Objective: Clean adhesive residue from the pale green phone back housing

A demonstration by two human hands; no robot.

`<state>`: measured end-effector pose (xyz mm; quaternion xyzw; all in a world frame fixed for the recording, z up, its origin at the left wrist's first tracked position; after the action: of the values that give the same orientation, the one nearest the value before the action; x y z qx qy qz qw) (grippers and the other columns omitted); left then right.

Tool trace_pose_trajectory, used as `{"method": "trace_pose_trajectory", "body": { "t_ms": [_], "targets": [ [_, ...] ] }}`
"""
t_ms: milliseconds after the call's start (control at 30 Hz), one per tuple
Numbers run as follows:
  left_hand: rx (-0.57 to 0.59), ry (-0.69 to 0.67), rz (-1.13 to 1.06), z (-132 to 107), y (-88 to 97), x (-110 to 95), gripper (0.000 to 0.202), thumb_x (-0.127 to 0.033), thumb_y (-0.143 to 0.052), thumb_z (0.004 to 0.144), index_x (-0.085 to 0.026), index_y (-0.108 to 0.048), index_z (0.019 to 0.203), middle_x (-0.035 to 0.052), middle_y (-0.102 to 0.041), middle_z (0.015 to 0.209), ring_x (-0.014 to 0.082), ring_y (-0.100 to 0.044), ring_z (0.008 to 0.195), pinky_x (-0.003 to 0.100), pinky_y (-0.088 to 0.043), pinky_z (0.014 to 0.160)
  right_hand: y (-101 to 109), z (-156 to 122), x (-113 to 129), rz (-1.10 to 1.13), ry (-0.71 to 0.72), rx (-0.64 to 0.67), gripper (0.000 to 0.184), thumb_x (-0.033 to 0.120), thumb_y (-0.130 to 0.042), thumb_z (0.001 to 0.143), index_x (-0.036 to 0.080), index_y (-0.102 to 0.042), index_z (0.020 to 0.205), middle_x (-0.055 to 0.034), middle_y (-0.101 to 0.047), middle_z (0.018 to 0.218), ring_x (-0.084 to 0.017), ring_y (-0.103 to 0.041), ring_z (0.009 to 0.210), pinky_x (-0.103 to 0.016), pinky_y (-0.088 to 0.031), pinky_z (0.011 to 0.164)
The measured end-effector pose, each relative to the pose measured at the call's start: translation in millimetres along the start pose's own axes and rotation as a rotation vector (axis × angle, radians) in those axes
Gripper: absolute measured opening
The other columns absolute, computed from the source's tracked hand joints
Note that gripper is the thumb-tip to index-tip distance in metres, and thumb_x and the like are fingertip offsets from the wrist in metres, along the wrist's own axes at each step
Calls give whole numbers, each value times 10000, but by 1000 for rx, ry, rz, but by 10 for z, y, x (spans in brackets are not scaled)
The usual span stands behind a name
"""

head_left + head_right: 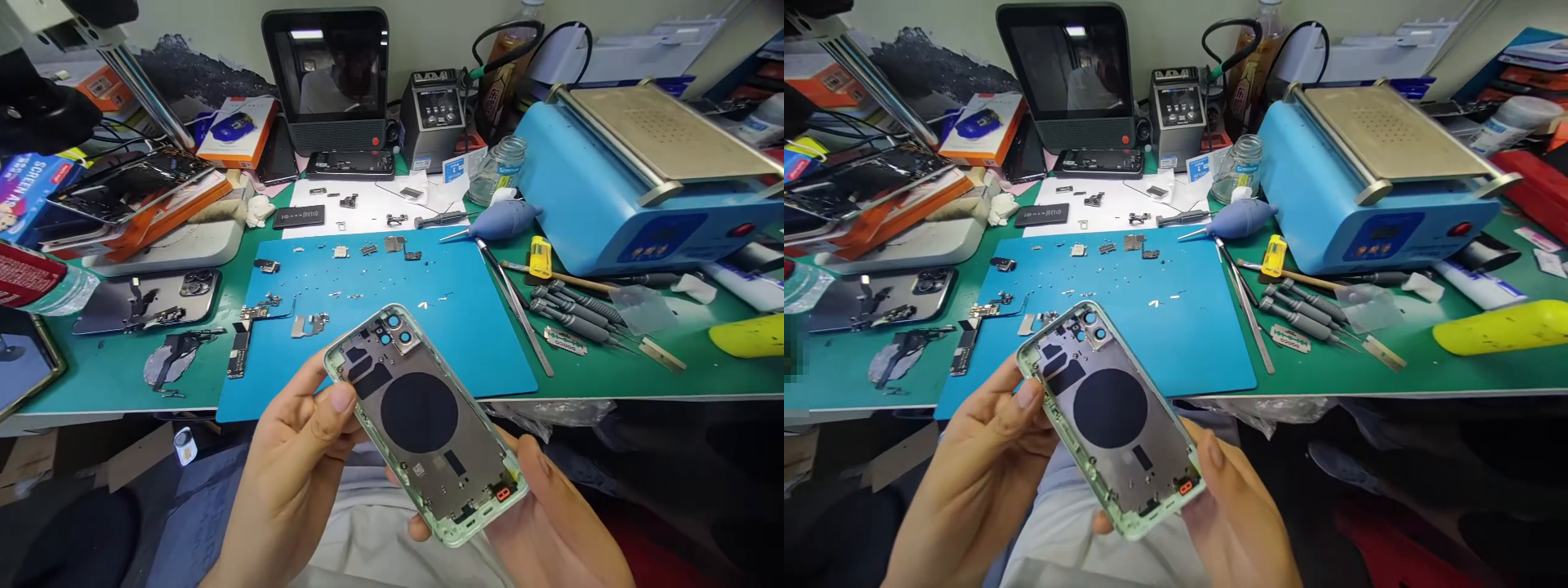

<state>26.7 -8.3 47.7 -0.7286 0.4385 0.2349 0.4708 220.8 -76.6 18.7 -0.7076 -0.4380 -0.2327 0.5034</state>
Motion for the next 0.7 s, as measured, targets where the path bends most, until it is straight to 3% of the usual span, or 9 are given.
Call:
{"method": "trace_pose_trajectory", "body": {
  "t_ms": [100,167,300,500,567,700],
  "targets": [
    [-43,-2,9,-1,25,-4,326,-373,-1010,917,-235,-863,1173,5,-768,866,114,-734,741,139,-593,690,-76,-3,4,208,-165,-42,612,753,-772,1001,262,-866,1353,-149,-814,1419,-450,-821,1234,-493,-715,758],
    [-89,30,21,-15,48,10,391,-375,-1007,911,-247,-855,1248,3,-771,870,129,-744,751,172,-624,727,-107,-10,16,239,-190,-40,620,722,-834,957,243,-869,1349,-159,-829,1372,-443,-835,1184,-468,-705,725],
    [-67,69,68,-41,45,19,628,-390,-968,946,-256,-766,1525,-15,-690,748,151,-691,684,241,-650,725,-96,-15,21,232,-206,-29,595,735,-810,980,242,-880,1305,-149,-853,1275,-438,-840,1181,-452,-716,693],
    [-146,83,12,-64,44,0,747,-363,-1080,824,-270,-793,1507,-73,-558,669,67,-551,613,132,-564,638,-74,2,28,185,-219,8,707,813,-740,999,235,-848,1392,-173,-828,1361,-448,-815,1256,-448,-713,685],
    [-149,87,-2,-54,68,5,704,-361,-1081,830,-277,-816,1477,-68,-594,675,55,-558,610,111,-565,645,-59,6,23,166,-221,15,745,835,-709,1010,234,-833,1431,-174,-816,1397,-447,-821,1245,-448,-714,684],
    [-13,39,30,-11,102,13,612,-366,-1045,888,-269,-835,1455,-20,-732,739,82,-684,653,117,-614,673,-26,7,-2,127,-212,34,807,893,-626,1026,249,-808,1477,-176,-809,1416,-454,-826,1232,-475,-726,693]
  ]
}}
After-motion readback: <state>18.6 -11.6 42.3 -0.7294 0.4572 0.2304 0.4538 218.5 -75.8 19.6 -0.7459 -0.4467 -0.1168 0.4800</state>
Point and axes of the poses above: each hand's wrist, its own z-axis towards the middle knuckle, its own y-axis out of the back of the hand, x = y × z, the point moved 4 cm from there along z, towards the middle knuckle
